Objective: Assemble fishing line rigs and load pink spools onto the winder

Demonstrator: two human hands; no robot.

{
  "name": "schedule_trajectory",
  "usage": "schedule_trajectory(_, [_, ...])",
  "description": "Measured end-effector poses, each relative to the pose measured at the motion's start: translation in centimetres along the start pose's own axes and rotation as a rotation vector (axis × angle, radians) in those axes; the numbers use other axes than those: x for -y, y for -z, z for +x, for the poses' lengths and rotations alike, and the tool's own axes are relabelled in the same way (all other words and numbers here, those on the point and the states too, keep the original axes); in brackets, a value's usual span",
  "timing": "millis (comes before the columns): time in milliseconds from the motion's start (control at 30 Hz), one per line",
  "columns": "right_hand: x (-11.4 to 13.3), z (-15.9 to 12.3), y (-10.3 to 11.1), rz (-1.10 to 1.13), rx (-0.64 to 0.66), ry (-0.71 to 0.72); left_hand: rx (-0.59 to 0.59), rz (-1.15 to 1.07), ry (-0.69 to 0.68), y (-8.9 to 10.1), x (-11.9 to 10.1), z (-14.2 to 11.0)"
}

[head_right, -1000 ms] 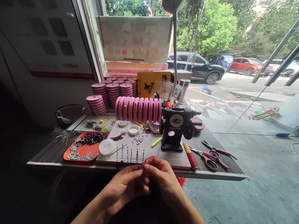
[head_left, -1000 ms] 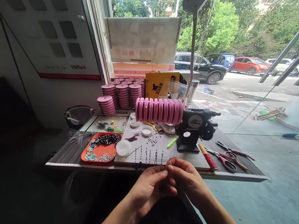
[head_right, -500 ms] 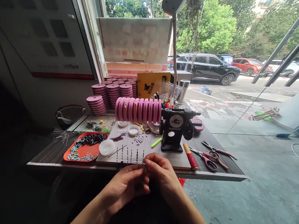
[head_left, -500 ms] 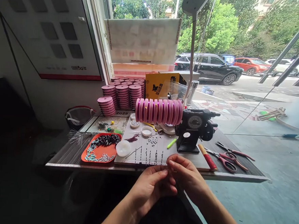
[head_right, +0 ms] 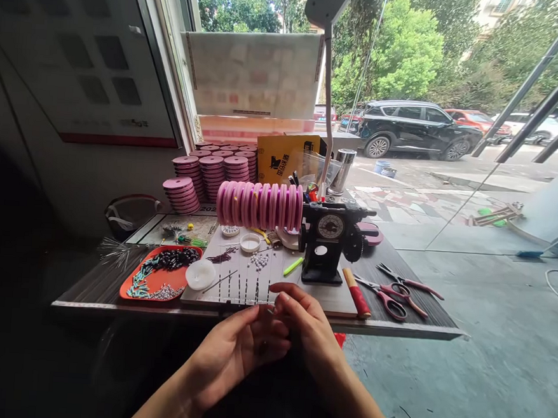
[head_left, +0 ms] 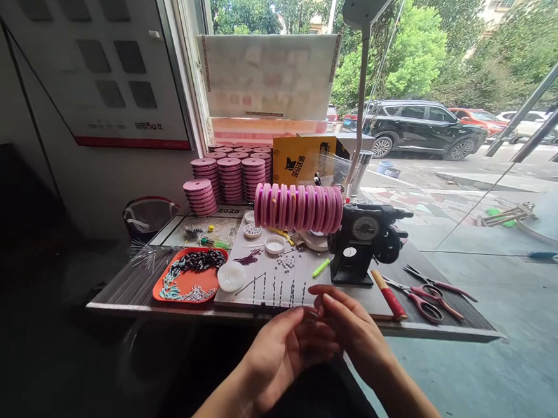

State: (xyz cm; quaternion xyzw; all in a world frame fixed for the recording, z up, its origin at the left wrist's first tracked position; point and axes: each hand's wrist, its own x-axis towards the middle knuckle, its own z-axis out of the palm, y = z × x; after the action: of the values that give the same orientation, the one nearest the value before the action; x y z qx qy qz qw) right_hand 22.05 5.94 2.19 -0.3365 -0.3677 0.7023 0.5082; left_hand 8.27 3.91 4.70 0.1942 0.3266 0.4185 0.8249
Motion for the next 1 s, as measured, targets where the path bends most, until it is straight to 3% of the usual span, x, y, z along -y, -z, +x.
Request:
schedule_trajectory(133, [-1.1, -1.6, 0.7, -0.096, -0.044, 0.043, 0.064, -0.092, 0.022, 0.1, 0.1, -0.3])
schedule_trajectory(400, [-4.4, -4.8, 0.8, -0.179, -0.035, 0.116, 0.056, -0.347, 0.023, 0.4, 0.7, -0.4])
schedule_trajectory(633, [-5.2, -5.2, 0.5, -0.05, 0.054, 0.021, 0.049, -0.4, -0.003, 0.7, 0.3, -2.0])
schedule_trajectory(1000, [-4.7, -5.9, -0.2, 0.131, -0.037, -0.056, -0.096, -0.397, 0.0, 0.1, 0.4, -1.6])
